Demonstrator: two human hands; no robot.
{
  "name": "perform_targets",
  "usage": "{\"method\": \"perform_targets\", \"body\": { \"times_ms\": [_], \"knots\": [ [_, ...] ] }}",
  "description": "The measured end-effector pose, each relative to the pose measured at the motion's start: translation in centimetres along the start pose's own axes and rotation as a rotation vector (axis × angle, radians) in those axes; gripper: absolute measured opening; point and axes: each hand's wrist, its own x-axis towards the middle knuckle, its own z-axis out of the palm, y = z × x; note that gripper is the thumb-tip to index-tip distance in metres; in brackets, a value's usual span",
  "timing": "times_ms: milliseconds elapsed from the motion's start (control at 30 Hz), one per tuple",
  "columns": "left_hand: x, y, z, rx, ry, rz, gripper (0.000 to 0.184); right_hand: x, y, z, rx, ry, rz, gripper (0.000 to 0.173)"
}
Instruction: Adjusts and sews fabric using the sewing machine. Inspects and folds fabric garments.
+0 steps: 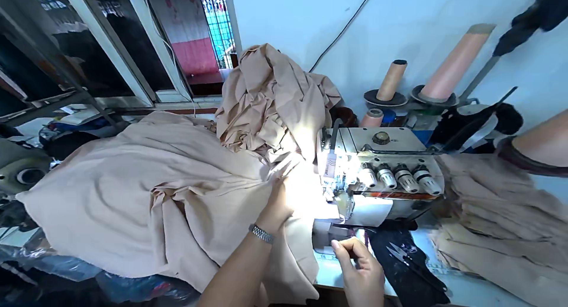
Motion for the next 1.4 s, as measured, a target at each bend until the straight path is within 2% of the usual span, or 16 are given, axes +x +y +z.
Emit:
{"method": "perform_targets", "body": {
  "times_ms": [100, 200, 300, 400, 600, 667, 733, 800, 867, 933, 1000, 1067, 1200, 1300, 1400],
  "knots": [
    [0.9, 1.1, -0.4, 0.008, 0.039, 0.029, 0.052, -1.3, 1.0, -4.2, -0.368, 0.058, -0.092, 0.021],
    [2.9, 0.1, 0.4, 0.139, 0.164, 0.141, 0.037, -1.4, 3.0, -8.4, -0.666, 0.077, -0.088, 0.03],
    [1.0, 0.3, 0.0, 0.16, 0.266, 0.268, 0.033, -0.4, 5.0, -10.4, -0.745, 0.003, -0.054, 0.029],
    [-1.3, -0.2, -1.0, 0.228, 0.301, 0.258, 0.034, 1.2, 5.7, -11.0, -0.784, -0.049, -0.063, 0.029],
    [-6.4, -6.0, -6.6, 0.41, 0.463, 0.103, 0.027, 2.3, 4.7, -13.5, -0.872, -0.174, 0.062, 0.022],
    [-8.6, -8.1, -8.8, 0.447, 0.522, 0.048, 0.024, 2.3, 4.3, -13.6, -0.866, -0.113, 0.019, 0.024],
    [-10.4, -9.8, -10.3, 0.515, 0.595, -0.023, 0.025, 2.7, 4.1, -13.3, -0.86, -0.026, -0.112, 0.024],
    [-11.7, -11.0, -11.3, 0.531, 0.659, -0.132, 0.034, 3.3, 4.4, -12.5, -0.865, 0.016, -0.232, 0.025],
    [-12.5, -12.3, -11.7, 0.497, 0.65, -0.26, 0.046, 3.7, 5.1, -11.5, -0.886, -0.042, -0.218, 0.02],
    [-12.7, -13.4, -11.6, 0.418, 0.557, -0.327, 0.038, 3.5, 5.1, -10.5, -0.846, -0.126, -0.151, 0.023],
    [-12.7, -13.9, -11.9, 0.344, 0.51, -0.292, 0.024, 2.8, 3.9, -8.4, -0.744, -0.131, -0.207, 0.025],
    [-12.7, -13.7, -13.2, 0.261, 0.536, -0.203, 0.019, 1.5, 2.3, -5.4, -0.551, -0.184, -0.224, 0.024],
    [-11.8, -10.7, -16.7, 0.213, 0.601, -0.053, 0.018, -1.1, 1.3, 1.2, -0.027, -0.439, 0.008, 0.032],
    [-10.2, -9.9, -19.2, 0.185, 0.646, 0.006, 0.015, -2.3, 0.8, 3.7, 0.159, -0.516, 0.169, 0.011],
    [-8.8, -12.5, -21.1, 0.15, 0.7, -0.01, 0.019, -3.0, -0.2, 2.9, 0.201, -0.59, 0.284, 0.008]
  ]
}}
